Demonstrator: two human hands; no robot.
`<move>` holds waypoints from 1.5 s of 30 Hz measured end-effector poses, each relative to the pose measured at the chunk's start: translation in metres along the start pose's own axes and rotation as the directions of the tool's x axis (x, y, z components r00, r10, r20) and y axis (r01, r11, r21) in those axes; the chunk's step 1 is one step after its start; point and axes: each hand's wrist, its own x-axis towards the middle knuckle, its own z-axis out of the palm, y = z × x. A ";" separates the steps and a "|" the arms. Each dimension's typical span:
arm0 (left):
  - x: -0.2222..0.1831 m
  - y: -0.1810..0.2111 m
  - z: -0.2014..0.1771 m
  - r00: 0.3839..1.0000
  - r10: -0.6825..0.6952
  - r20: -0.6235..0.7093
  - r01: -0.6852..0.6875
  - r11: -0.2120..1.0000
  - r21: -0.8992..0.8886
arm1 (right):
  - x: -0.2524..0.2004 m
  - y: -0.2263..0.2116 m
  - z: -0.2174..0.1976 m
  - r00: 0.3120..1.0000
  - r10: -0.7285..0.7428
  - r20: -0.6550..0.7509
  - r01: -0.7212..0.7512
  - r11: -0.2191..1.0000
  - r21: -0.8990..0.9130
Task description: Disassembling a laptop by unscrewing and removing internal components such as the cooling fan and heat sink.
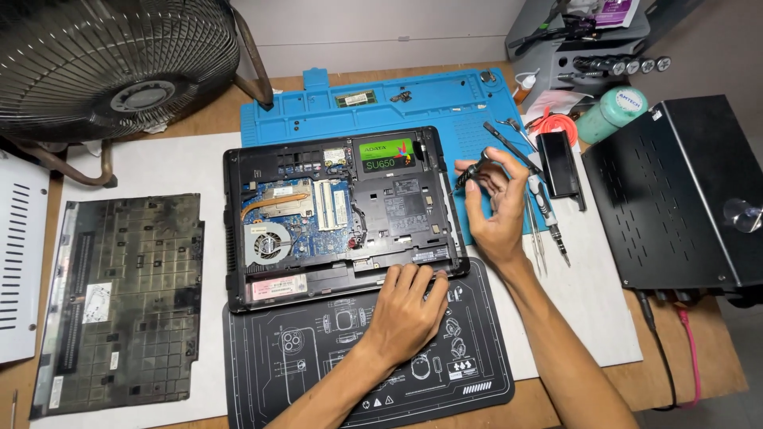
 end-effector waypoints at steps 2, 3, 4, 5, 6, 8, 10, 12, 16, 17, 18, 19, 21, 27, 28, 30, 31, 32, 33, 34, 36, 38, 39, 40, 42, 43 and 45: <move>0.001 0.000 -0.002 1.000 0.004 0.005 -0.004 1.000 -0.001 | -0.001 0.002 0.000 1.000 0.004 0.006 -0.005 1.000 0.023; 0.003 0.000 -0.002 1.000 0.002 -0.008 -0.002 1.000 -0.008 | -0.003 0.010 -0.001 1.000 -0.004 -0.015 0.004 0.999 -0.034; 0.003 0.000 -0.003 1.000 0.001 -0.020 -0.001 1.000 -0.017 | -0.007 0.017 -0.002 0.999 -0.013 -0.037 0.009 0.996 -0.092; 0.004 -0.001 -0.003 1.000 0.005 -0.017 -0.005 1.000 -0.018 | -0.004 0.011 -0.001 0.999 -0.011 -0.042 0.007 0.996 -0.092; 0.004 -0.002 -0.002 0.999 0.000 -0.035 -0.001 0.999 -0.037 | -0.002 0.005 -0.001 1.000 -0.003 -0.026 0.002 0.999 -0.036; 0.008 -0.004 0.000 0.999 -0.002 -0.051 -0.001 0.998 -0.057 | 0.000 0.003 0.000 1.000 0.005 -0.014 -0.005 1.000 0.019; 0.014 -0.007 0.003 0.975 0.003 -0.221 -0.030 0.992 -0.121 | 0.000 0.013 0.000 0.997 -0.034 -0.063 0.031 0.998 -0.045; 0.022 -0.014 0.007 0.975 -0.031 -0.220 -0.005 0.988 -0.157 | -0.004 0.023 -0.004 0.998 -0.027 -0.065 0.024 0.998 -0.053; 0.054 -0.035 0.005 0.973 -0.130 -0.192 0.083 0.968 -0.237 | 0.003 0.001 -0.001 0.998 -0.034 -0.055 0.033 0.999 -0.009; 0.066 -0.042 0.001 0.974 -0.130 -0.188 0.083 0.968 -0.236 | 0.000 0.008 -0.002 0.998 -0.031 -0.057 0.030 1.000 -0.006; 0.078 -0.050 -0.003 0.974 -0.208 -0.092 0.170 0.935 -0.312 | -0.003 0.015 -0.003 0.998 -0.027 -0.052 0.023 0.998 -0.063; 0.091 -0.057 -0.007 0.961 -0.278 0.009 0.261 0.889 -0.377 | -0.005 0.022 -0.004 0.999 -0.022 -0.047 0.017 0.993 -0.120; 0.107 -0.069 -0.004 0.949 -0.304 0.089 0.311 0.843 -0.438 | -0.002 0.014 -0.002 0.999 -0.012 -0.039 0.009 0.998 -0.057; 0.134 -0.099 0.017 0.902 -0.254 0.349 0.407 0.770 -0.491 | -0.003 0.012 -0.003 0.996 -0.001 -0.093 0.005 0.999 0.042; 0.136 -0.104 0.021 0.892 -0.213 0.400 0.402 0.777 -0.484 | -0.004 0.012 -0.004 0.993 -0.001 -0.114 0.006 0.999 0.041; 0.139 -0.111 0.026 0.865 -0.195 0.462 0.430 0.763 -0.483 | -0.004 0.014 -0.004 0.992 -0.002 -0.124 0.009 0.999 0.052; 0.141 -0.114 0.029 0.836 -0.176 0.520 0.456 0.749 -0.480 | -0.003 0.014 -0.004 0.991 -0.005 -0.132 0.013 0.998 0.062; 0.145 -0.115 0.027 0.835 -0.179 0.520 0.458 0.749 -0.478 | -0.004 0.016 -0.003 0.991 -0.005 -0.130 0.014 0.998 0.064; 0.148 -0.115 0.026 0.816 -0.176 0.550 0.480 0.737 -0.476 | -0.005 0.018 -0.002 0.988 0.003 -0.153 0.008 0.997 0.070; 0.152 -0.116 0.024 0.797 -0.174 0.578 0.501 0.725 -0.473 | -0.005 0.019 -0.001 0.985 0.010 -0.174 0.004 0.997 0.077; 0.158 -0.111 0.016 0.787 -0.190 0.586 0.506 0.744 -0.438 | -0.007 0.020 0.000 0.982 0.012 -0.191 0.004 0.997 0.080; 0.159 -0.110 0.017 0.778 -0.208 0.593 0.509 0.762 -0.400 | -0.006 0.019 0.000 0.978 0.012 -0.209 0.005 0.996 0.084; 0.157 -0.111 0.023 0.783 -0.217 0.582 0.504 0.771 -0.390 | -0.006 0.019 0.000 0.976 0.015 -0.218 0.004 0.996 0.086; 0.153 -0.112 0.029 0.786 -0.228 0.575 0.502 0.778 -0.378 | -0.007 0.018 0.001 0.974 0.023 -0.227 -0.002 0.996 0.090; 0.153 -0.115 0.020 0.786 -0.227 0.576 0.516 0.753 -0.407 | -0.009 0.020 0.000 0.971 0.011 -0.238 0.009 0.997 0.080; 0.153 -0.117 0.016 0.788 -0.221 0.575 0.526 0.727 -0.441 | -0.008 0.020 -0.001 0.968 -0.003 -0.252 0.020 0.998 0.065; 0.153 -0.131 0.023 0.811 -0.222 0.541 0.522 0.692 -0.499 | -0.008 0.023 -0.002 0.965 -0.006 -0.261 0.022 0.998 0.056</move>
